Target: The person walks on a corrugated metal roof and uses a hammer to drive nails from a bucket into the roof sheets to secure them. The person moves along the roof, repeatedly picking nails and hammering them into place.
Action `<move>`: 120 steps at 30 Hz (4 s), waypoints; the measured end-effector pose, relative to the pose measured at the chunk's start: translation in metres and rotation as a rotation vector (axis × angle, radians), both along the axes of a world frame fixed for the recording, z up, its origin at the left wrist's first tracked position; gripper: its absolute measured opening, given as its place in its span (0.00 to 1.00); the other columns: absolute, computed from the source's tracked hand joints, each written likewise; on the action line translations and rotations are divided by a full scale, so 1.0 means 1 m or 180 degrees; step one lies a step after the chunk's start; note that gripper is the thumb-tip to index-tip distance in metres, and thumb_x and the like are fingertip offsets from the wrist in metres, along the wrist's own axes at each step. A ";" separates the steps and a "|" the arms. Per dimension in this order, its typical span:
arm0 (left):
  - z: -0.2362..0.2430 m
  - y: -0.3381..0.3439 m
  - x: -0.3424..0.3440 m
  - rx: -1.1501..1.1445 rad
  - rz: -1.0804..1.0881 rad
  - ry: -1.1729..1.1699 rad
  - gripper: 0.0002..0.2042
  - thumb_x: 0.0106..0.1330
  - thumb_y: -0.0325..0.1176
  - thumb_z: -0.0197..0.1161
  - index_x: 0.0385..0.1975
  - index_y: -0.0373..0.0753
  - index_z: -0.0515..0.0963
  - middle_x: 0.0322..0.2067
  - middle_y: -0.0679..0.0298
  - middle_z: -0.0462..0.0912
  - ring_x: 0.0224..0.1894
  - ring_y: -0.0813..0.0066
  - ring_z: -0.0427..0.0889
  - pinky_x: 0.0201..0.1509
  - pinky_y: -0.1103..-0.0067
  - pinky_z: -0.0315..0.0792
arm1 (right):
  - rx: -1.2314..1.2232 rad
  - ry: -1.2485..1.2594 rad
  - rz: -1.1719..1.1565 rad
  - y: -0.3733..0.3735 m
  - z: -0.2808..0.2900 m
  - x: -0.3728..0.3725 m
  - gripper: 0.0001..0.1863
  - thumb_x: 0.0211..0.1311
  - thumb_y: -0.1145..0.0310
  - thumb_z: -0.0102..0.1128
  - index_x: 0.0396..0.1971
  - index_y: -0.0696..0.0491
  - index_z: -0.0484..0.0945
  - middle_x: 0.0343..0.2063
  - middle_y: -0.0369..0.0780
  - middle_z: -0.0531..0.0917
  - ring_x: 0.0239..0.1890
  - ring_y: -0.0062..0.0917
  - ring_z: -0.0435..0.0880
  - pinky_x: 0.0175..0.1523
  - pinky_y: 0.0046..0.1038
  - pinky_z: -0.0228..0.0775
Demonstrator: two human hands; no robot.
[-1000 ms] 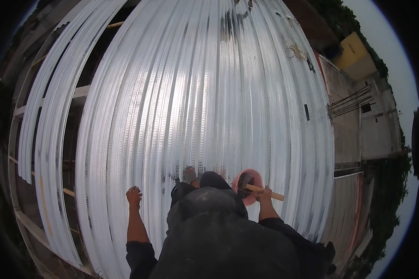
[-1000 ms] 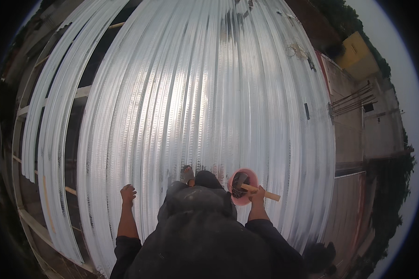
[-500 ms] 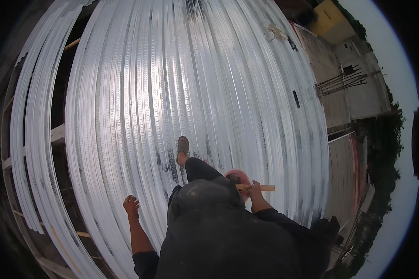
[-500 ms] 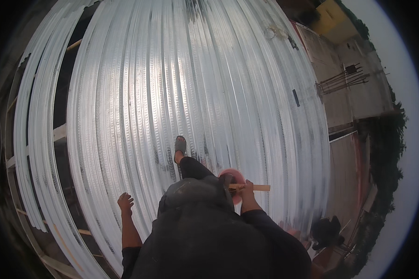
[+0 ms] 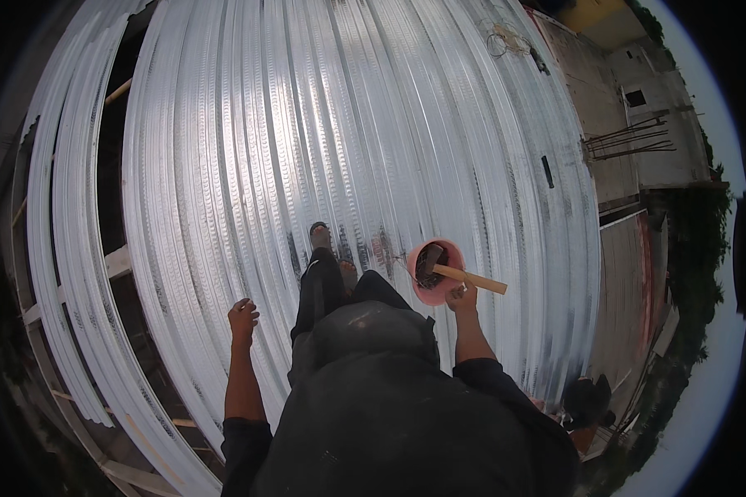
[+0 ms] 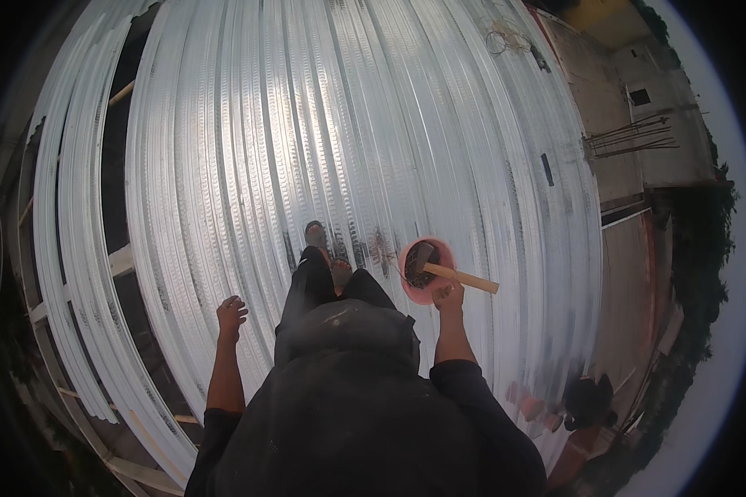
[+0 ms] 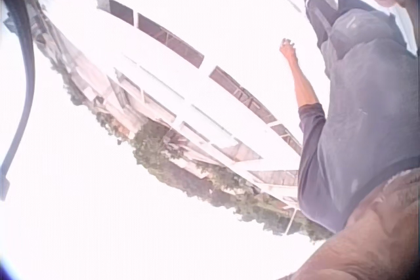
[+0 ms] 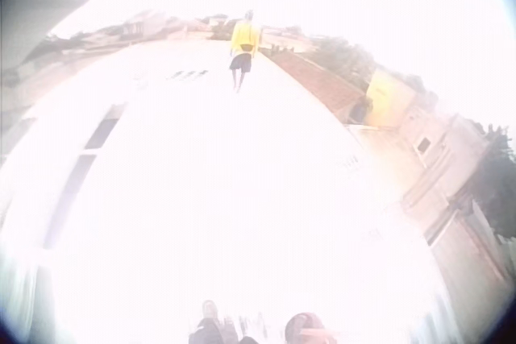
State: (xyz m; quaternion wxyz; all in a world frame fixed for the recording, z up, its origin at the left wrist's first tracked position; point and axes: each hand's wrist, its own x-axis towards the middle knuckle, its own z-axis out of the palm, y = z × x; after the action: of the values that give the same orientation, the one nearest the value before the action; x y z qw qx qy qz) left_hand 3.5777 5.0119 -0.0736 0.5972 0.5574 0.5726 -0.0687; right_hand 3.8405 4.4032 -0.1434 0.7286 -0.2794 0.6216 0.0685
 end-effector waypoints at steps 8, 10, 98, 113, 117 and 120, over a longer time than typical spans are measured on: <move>-0.008 0.077 0.147 0.0068 0.0233 -0.0235 0.21 0.70 0.32 0.62 0.60 0.31 0.77 0.38 0.61 0.85 0.33 0.76 0.83 0.29 0.81 0.72 | -0.0214 0.0032 -0.0177 0.033 0.019 0.143 0.21 0.58 0.60 0.75 0.41 0.56 0.73 0.33 0.36 0.74 0.30 0.23 0.76 0.38 0.29 0.80; -0.017 0.078 0.163 -0.0043 0.0211 -0.0055 0.20 0.70 0.32 0.62 0.60 0.31 0.77 0.38 0.61 0.85 0.33 0.76 0.84 0.29 0.82 0.72 | -0.0336 0.0136 -0.0183 0.042 0.029 0.168 0.20 0.60 0.60 0.73 0.42 0.56 0.74 0.34 0.36 0.73 0.29 0.23 0.75 0.37 0.28 0.79; -0.589 -0.366 0.801 0.1051 -0.3552 -0.2279 0.13 0.71 0.32 0.62 0.50 0.32 0.83 0.41 0.51 0.89 0.43 0.65 0.89 0.50 0.72 0.80 | -0.6336 -0.0174 0.7497 -0.204 -0.423 0.585 0.14 0.46 0.65 0.70 0.36 0.48 0.87 0.38 0.41 0.86 0.52 0.36 0.82 0.61 0.40 0.69; -0.583 -0.491 0.786 0.1887 -0.4860 -0.3200 0.09 0.64 0.30 0.67 0.42 0.39 0.85 0.41 0.56 0.86 0.48 0.54 0.83 0.54 0.63 0.76 | -0.5950 0.0873 0.7694 -0.197 -0.363 0.468 0.15 0.37 0.71 0.72 0.32 0.53 0.85 0.31 0.41 0.83 0.31 0.35 0.86 0.38 0.36 0.79; -0.584 -0.526 0.788 0.2861 -0.5587 -0.3494 0.06 0.60 0.29 0.65 0.35 0.39 0.86 0.37 0.58 0.85 0.48 0.59 0.81 0.55 0.66 0.72 | -0.5610 0.1217 0.6932 -0.241 -0.359 0.416 0.14 0.36 0.70 0.69 0.29 0.55 0.85 0.27 0.41 0.83 0.30 0.36 0.85 0.38 0.37 0.79; -0.587 -0.558 0.798 0.3569 -0.6165 -0.3529 0.06 0.61 0.29 0.62 0.30 0.40 0.88 0.35 0.59 0.86 0.47 0.63 0.81 0.55 0.69 0.70 | -0.4946 0.1280 0.5943 -0.281 -0.381 0.363 0.21 0.34 0.67 0.71 0.35 0.55 0.88 0.32 0.44 0.87 0.34 0.39 0.87 0.46 0.37 0.80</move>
State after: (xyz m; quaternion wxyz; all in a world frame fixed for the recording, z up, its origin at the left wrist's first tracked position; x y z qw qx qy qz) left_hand 4.3759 4.4535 -0.6609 0.1422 0.8809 -0.4510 0.0175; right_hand 4.2034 4.1224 -0.5241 -0.0682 -0.9605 0.1603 0.2170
